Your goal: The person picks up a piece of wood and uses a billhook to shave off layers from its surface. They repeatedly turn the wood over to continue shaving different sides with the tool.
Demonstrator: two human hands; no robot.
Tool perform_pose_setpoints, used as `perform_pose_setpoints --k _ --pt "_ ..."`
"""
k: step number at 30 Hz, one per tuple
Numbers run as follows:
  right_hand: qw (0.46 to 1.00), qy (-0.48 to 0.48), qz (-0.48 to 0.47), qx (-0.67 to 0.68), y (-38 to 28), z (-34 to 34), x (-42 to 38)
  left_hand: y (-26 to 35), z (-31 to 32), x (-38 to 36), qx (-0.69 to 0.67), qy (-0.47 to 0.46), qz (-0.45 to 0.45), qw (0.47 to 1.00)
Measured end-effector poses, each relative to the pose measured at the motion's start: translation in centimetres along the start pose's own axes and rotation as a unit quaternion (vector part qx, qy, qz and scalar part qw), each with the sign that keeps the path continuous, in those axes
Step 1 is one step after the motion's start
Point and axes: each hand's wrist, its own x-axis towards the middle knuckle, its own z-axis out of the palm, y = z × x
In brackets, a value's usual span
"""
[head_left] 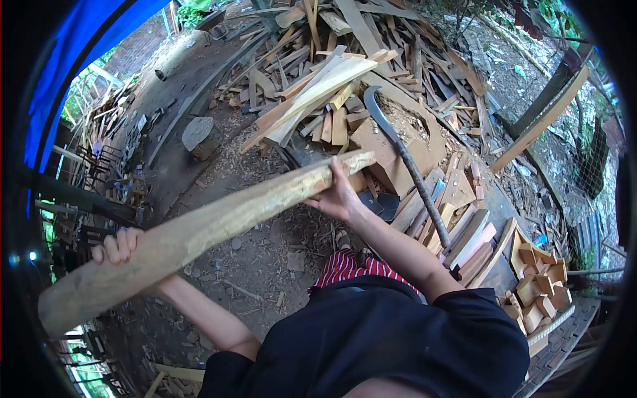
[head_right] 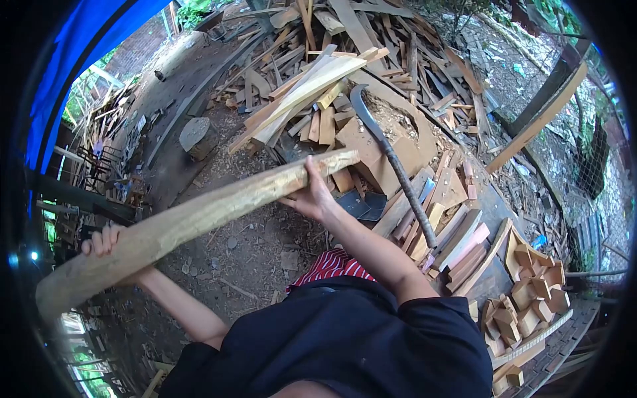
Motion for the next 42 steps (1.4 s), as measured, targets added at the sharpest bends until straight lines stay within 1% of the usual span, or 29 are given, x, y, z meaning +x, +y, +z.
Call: perform_pose_setpoints --k 1,4,7,10,11,12,13,14,15,16,20,21,22,23,24,25,26,27,28,29,30,32,33,35,36,37,39,41,42 --pt "0.995 0.0 0.026 0.094 0.7 0.2 0.5 1.1 0.3 -1.0 0.003 -0.001 0.001 1.0" --pt "0.993 -0.005 0.068 0.098 2.3 1.4 0.6 5.2 -0.4 -3.7 -0.002 -0.017 0.011 1.0" --pt "0.99 -0.092 0.082 0.065 3.9 4.0 -0.8 9.3 -3.1 -9.3 -0.076 -0.015 0.075 0.994" --pt "0.984 -0.167 -0.005 0.054 4.5 6.6 -1.1 10.4 -8.8 -19.3 -0.066 0.324 0.189 0.924" --pt "0.984 -0.171 -0.009 0.054 4.5 7.6 -1.3 10.0 -10.6 -22.3 -0.078 0.427 0.194 0.88" --pt "0.984 -0.177 -0.034 0.018 4.4 8.6 -1.4 8.0 -9.5 -22.3 -0.079 0.674 0.154 0.718" --pt "0.981 -0.183 -0.058 -0.019 4.5 9.6 -1.7 9.5 -16.3 -28.3 -0.077 0.792 0.129 0.592" --pt "0.982 -0.17 -0.071 -0.027 4.5 10.8 -2.3 7.2 -16.7 -28.9 -0.239 0.88 0.139 0.385" --pt "0.981 -0.175 -0.075 -0.029 4.6 11.0 -2.2 4.0 -16.8 -31.0 -0.288 0.866 0.143 0.383" --pt "0.978 -0.159 -0.102 -0.088 4.8 11.1 -2.0 0.7 -16.8 -31.4 -0.245 0.91 0.088 0.322" --pt "0.948 -0.131 -0.177 -0.232 4.4 11.9 -1.3 -7.8 -18.5 -33.6 -0.258 0.883 -0.062 0.387" --pt "0.934 -0.133 -0.191 -0.269 4.3 12.1 -1.1 -9.7 -18.5 -33.5 -0.221 0.864 -0.106 0.44" --pt "0.927 -0.129 -0.204 -0.287 4.5 12.8 -1.4 -10.9 -18.8 -33.5 -0.227 0.865 -0.105 0.435" --pt "0.926 -0.129 -0.198 -0.294 4.6 13.2 -1.3 -11.9 -19.1 -33.5 -0.104 0.837 -0.243 0.478" --pt "0.905 -0.151 -0.228 -0.327 4.9 13.5 -1.1 -11.9 -19.1 -32.1 0.003 0.802 -0.29 0.522" --pt "0.882 -0.171 -0.259 -0.355 5.1 13.8 -0.9 -12.0 -18.5 -30.2 0.116 0.762 -0.328 0.546" --pt "0.863 -0.177 -0.265 -0.391 5.1 14.8 -1.5 -10.9 -15.9 -25.5 0.207 0.735 -0.281 0.582" --pt "0.845 -0.188 -0.247 -0.436 5.2 14.7 -0.9 -9.1 -11.0 -19.7 0.307 0.571 -0.267 0.713" --pt "0.818 -0.208 -0.228 -0.486 5.3 14.9 -0.7 -7.1 -8.2 -14.4 0.34 0.424 -0.258 0.798" --pt "0.787 -0.228 -0.209 -0.534 5.5 15.1 -0.6 -5.8 -5.5 -9.4 0.396 0.306 -0.22 0.838" --pt "0.775 -0.284 -0.211 -0.524 6.6 15.3 0.2 -4.7 -3.3 -6.0 0.468 0.172 -0.15 0.853" --pt "0.742 -0.376 -0.175 -0.527 8.5 16.2 -0.3 -2.3 -2.5 -0.8 0.492 -0.024 -0.113 0.863" --pt "0.724 -0.414 -0.147 -0.532 9.5 16.4 -0.2 -2.4 -0.8 0.7 0.452 -0.037 -0.101 0.886" --pt "0.661 -0.443 -0.089 -0.599 11.0 16.3 0.9 -1.9 -1.6 1.0 0.294 -0.05 -0.167 0.94" --pt "0.674 -0.45 -0.09 -0.58 10.9 16.5 0.5 -2.6 -2.1 1.4 0.191 -0.144 -0.137 0.961" --pt "0.677 -0.445 -0.097 -0.578 10.6 16.8 0.3 -2.5 -2.1 1.6 0.187 -0.15 -0.142 0.96" --pt "0.686 -0.403 -0.102 -0.597 10.0 16.7 -0.2 -2.2 -1.4 1.3 0.339 0.061 -0.136 0.929" --pt "0.658 -0.376 -0.248 -0.603 8.8 15.1 1.0 -1.4 -1.3 3.3 0.314 0.109 -0.099 0.938" --pt "0.676 -0.332 -0.249 -0.609 7.6 14.0 1.2 -0.1 -1.3 4.8 0.304 0.114 -0.09 0.941"
